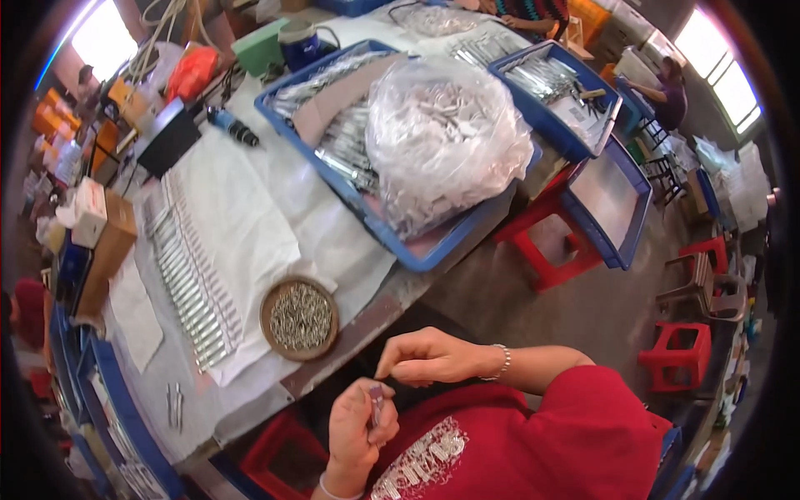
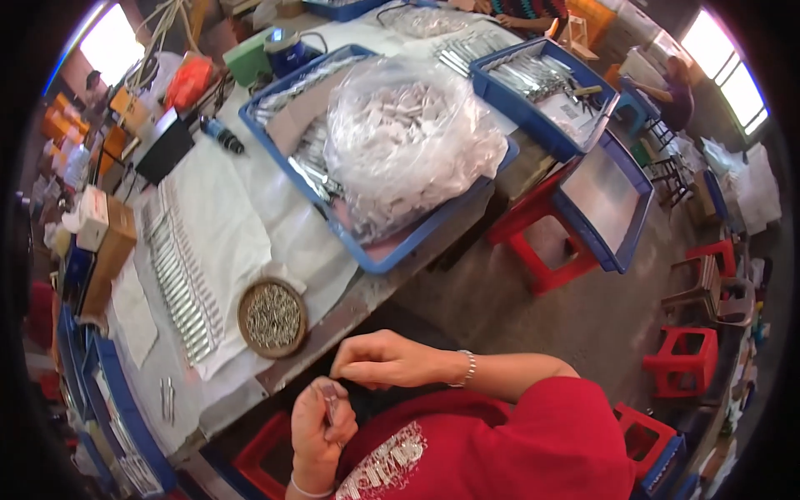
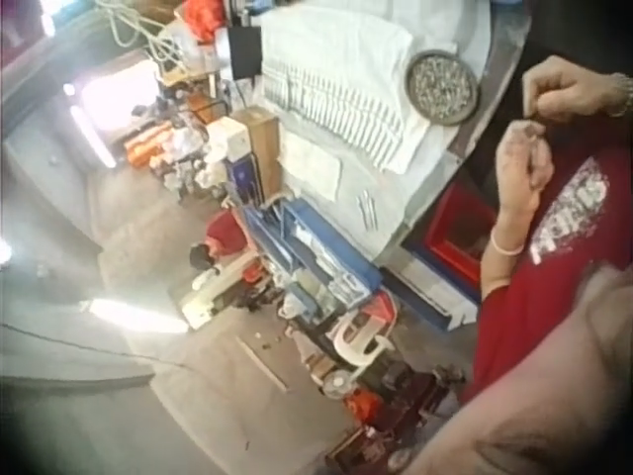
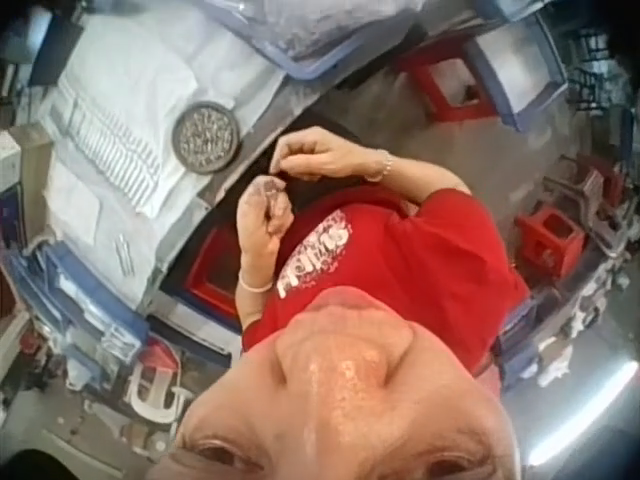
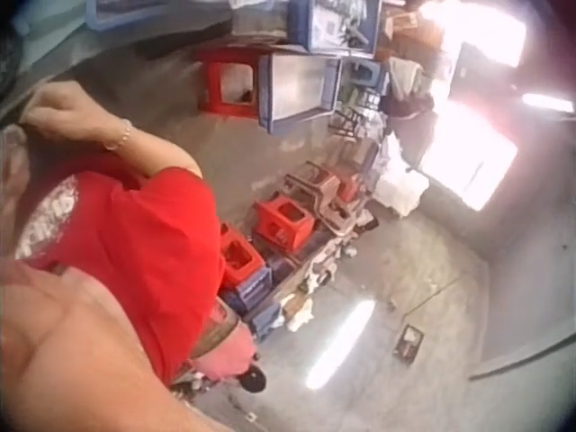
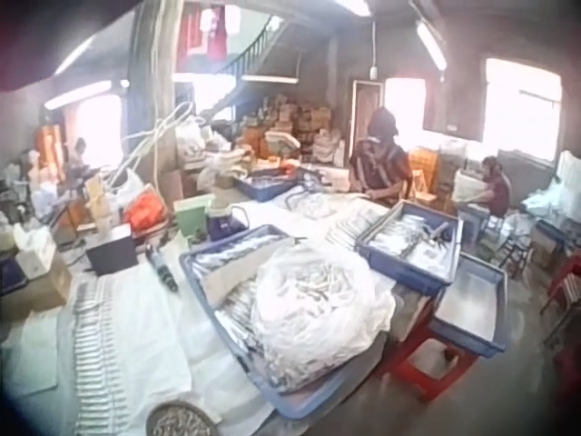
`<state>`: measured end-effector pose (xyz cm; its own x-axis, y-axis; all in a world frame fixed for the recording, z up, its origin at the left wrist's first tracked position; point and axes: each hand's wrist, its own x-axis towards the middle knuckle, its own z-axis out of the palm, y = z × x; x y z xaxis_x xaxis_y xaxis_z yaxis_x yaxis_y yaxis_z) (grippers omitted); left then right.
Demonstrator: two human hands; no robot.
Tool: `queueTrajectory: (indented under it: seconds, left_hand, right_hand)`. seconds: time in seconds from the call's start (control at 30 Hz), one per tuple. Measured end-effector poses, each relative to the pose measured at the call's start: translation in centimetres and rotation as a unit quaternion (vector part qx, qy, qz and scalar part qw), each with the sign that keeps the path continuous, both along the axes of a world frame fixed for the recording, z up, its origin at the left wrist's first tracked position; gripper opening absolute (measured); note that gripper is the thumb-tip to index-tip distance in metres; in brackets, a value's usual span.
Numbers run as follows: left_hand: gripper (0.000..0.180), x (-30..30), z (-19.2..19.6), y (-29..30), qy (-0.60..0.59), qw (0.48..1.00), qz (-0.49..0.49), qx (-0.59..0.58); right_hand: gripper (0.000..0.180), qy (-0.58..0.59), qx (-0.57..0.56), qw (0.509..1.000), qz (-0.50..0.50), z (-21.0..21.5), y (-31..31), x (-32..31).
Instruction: Assembling small metal parts into plastic housings at a factory workbench.
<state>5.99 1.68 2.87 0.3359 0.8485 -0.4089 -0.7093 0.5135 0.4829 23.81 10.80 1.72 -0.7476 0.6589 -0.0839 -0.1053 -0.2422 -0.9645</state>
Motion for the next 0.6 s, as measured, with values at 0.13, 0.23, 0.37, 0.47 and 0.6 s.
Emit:
queueTrajectory:
  seconds: [0.13,0.23,0.37,0.47,0.6]
  left_hand:
    - [0.033,-0.1,-1.0,0.3,-0.039,0.999,-0.009,-0.030]
    - [0.033,0.1,-1.1,1.2,-0.034,0.998,-0.037,-0.040]
    - [0.033,0.3,-1.0,1.7,-0.009,0.998,-0.051,-0.032]
    - [0.031,0.3,-1.0,1.7,0.029,0.998,-0.054,-0.021]
    - [0.032,0.6,-0.6,1.3,0.038,0.997,-0.060,-0.017]
  right_hand:
    - [0.043,-0.475,0.429,0.766,-0.060,-5.9,-0.1,4.4]
    - [0.055,-0.448,0.412,0.793,0.028,-8.3,-2.3,7.4]
    - [0.028,-0.130,0.308,0.936,0.111,3.0,4.0,9.1]
    - [0.017,-0.172,0.441,0.877,-0.087,10.9,8.0,9.7]
    - [0.014,-0.280,0.591,0.713,-0.253,14.0,15.0,9.7]
